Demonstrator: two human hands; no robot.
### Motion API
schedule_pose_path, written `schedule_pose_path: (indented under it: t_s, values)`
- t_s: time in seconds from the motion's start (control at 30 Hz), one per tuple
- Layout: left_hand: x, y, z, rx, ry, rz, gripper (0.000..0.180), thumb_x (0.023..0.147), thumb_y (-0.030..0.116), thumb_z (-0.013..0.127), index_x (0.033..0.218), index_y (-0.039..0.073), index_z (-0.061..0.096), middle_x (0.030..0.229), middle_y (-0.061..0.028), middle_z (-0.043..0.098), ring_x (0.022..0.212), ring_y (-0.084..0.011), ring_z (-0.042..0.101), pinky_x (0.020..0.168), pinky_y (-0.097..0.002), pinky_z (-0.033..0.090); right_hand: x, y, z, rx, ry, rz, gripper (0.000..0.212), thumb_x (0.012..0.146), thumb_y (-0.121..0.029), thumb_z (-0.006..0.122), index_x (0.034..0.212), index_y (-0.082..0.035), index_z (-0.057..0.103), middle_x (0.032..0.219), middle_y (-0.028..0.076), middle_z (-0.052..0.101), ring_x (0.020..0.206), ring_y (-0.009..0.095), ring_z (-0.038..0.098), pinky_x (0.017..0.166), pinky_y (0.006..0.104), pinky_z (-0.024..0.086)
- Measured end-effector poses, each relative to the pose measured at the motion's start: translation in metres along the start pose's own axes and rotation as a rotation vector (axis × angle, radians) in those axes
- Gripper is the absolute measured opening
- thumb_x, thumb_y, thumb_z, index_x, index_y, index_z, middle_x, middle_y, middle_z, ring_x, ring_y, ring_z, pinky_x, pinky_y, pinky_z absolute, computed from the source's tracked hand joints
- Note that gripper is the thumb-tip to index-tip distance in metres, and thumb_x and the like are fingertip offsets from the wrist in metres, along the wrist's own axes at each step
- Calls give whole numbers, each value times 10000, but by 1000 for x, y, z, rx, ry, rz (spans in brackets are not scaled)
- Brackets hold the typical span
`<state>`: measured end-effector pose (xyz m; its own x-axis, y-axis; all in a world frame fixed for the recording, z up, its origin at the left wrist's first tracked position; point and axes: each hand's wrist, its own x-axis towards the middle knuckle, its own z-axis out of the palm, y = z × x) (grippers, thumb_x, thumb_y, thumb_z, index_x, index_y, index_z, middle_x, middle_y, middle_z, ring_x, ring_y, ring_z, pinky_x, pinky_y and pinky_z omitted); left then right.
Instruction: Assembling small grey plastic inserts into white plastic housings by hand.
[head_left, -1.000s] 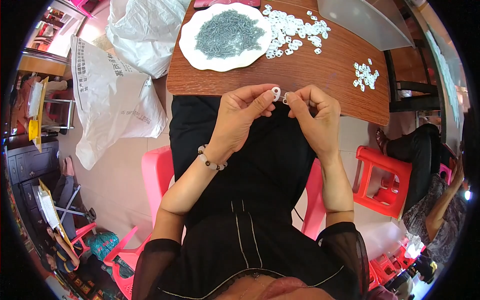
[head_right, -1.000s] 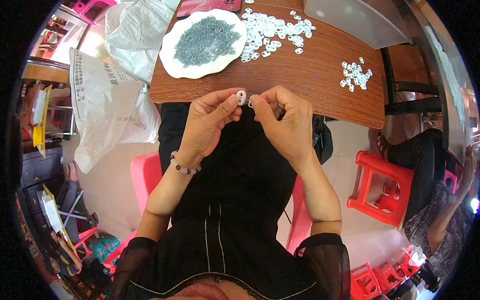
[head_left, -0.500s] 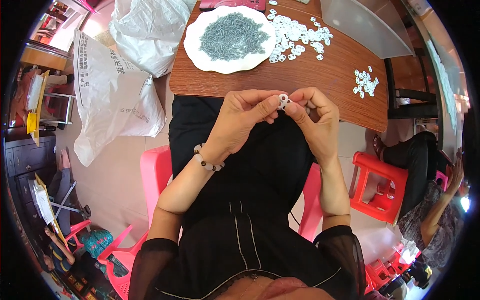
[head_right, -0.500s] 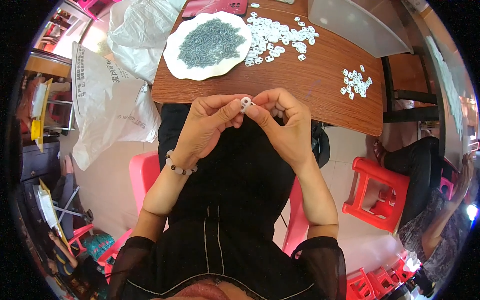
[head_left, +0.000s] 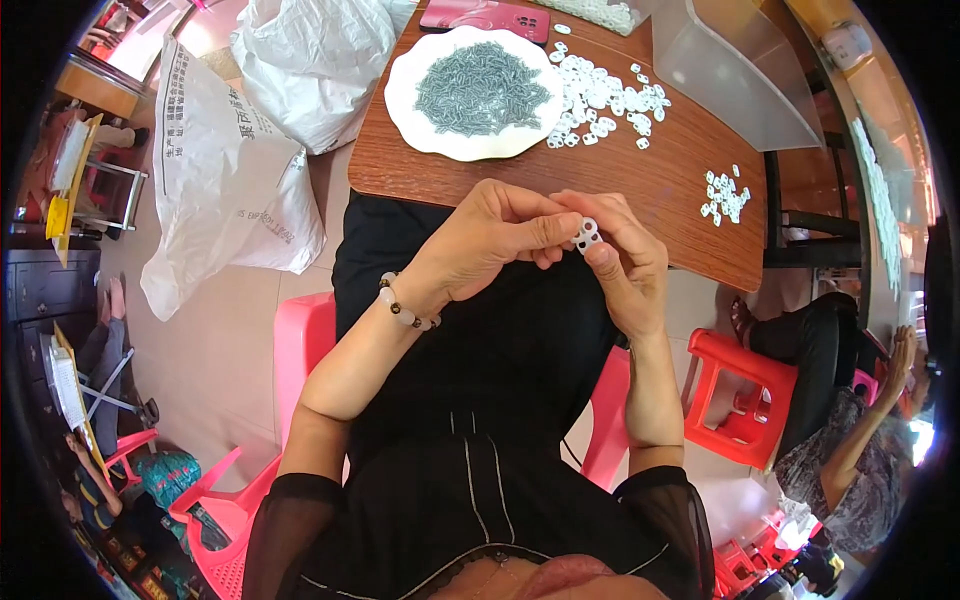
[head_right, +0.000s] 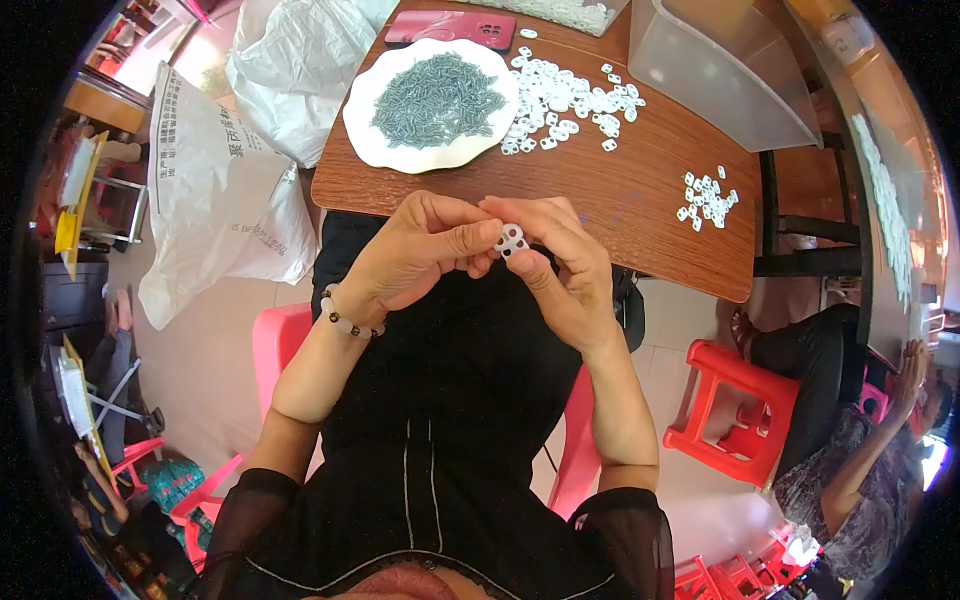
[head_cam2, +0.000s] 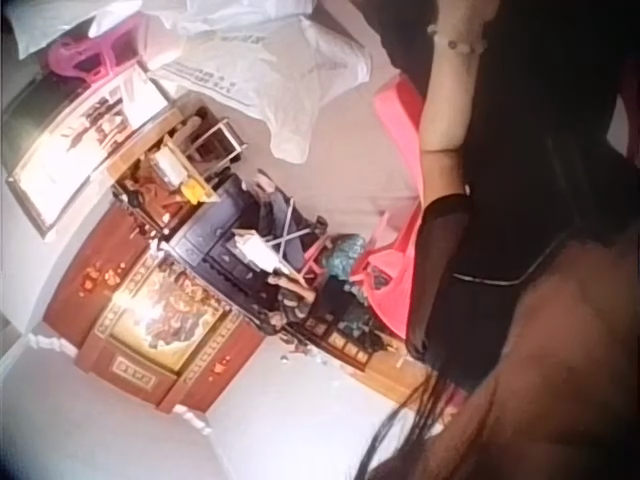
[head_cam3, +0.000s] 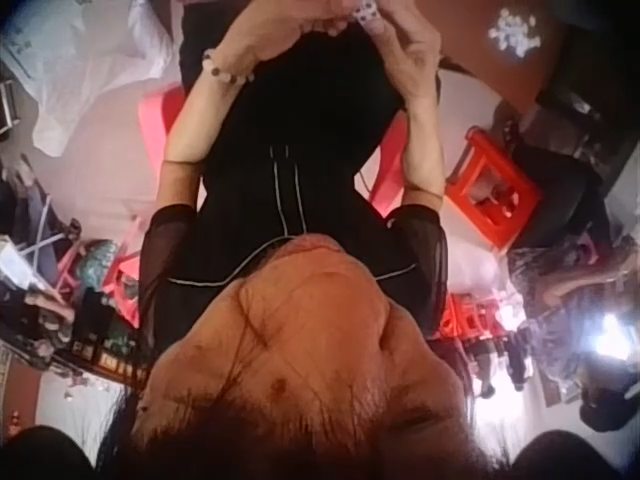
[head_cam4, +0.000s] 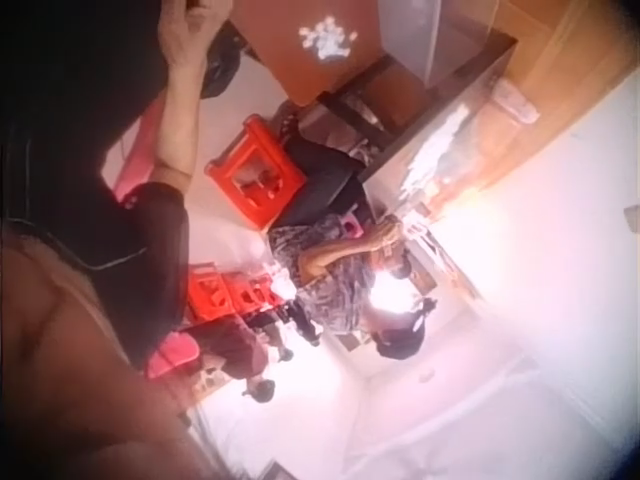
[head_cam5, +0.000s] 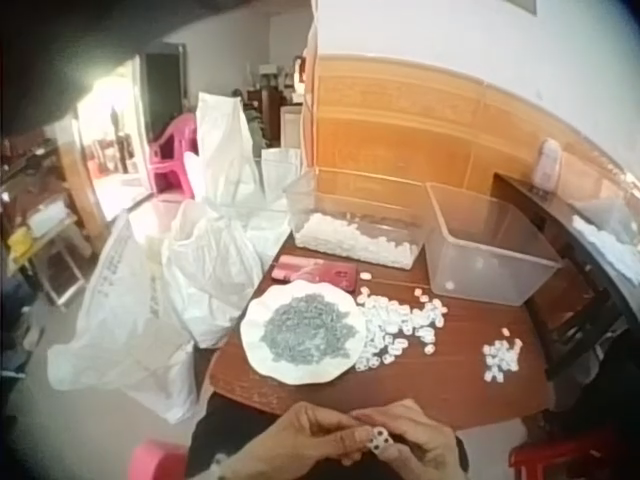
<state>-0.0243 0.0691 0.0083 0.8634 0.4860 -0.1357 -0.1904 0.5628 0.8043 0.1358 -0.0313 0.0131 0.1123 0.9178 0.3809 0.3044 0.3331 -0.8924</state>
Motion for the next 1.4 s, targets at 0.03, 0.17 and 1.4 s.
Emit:
schedule_pose_path:
  t_s: [0.03, 0.17, 1.4]
  values:
    - [0, 0, 1, -1, 2, 5, 215, 863, 235, 706, 893, 23, 721, 746, -12, 652, 649, -56, 578, 584, -186, 466, 0, 1, 1, 41, 3, 8, 419, 890, -321, 634, 1146, 12, 630, 1149, 103, 638, 944, 193, 528, 803, 293, 437]
    - [-3, 1, 3, -8, 9, -20, 222, 866, 237, 703, 890, 17, 718, 744, -14, 650, 645, -52, 576, 572, -188, 466, 0, 2, 0, 4, 4, -52, 416, 889, -328, 633, 1120, 18, 640, 1093, 108, 657, 953, 203, 537, 814, 308, 440]
    - [-20, -5, 32, -44, 61, 69, 187, 884, 158, 671, 876, -23, 717, 700, -26, 605, 625, -62, 498, 570, -211, 385, -11, 2, 18, -91, 139, -219, 428, 955, -341, 527, 1035, 64, 641, 871, 149, 687, 818, 238, 633, 677, 294, 505]
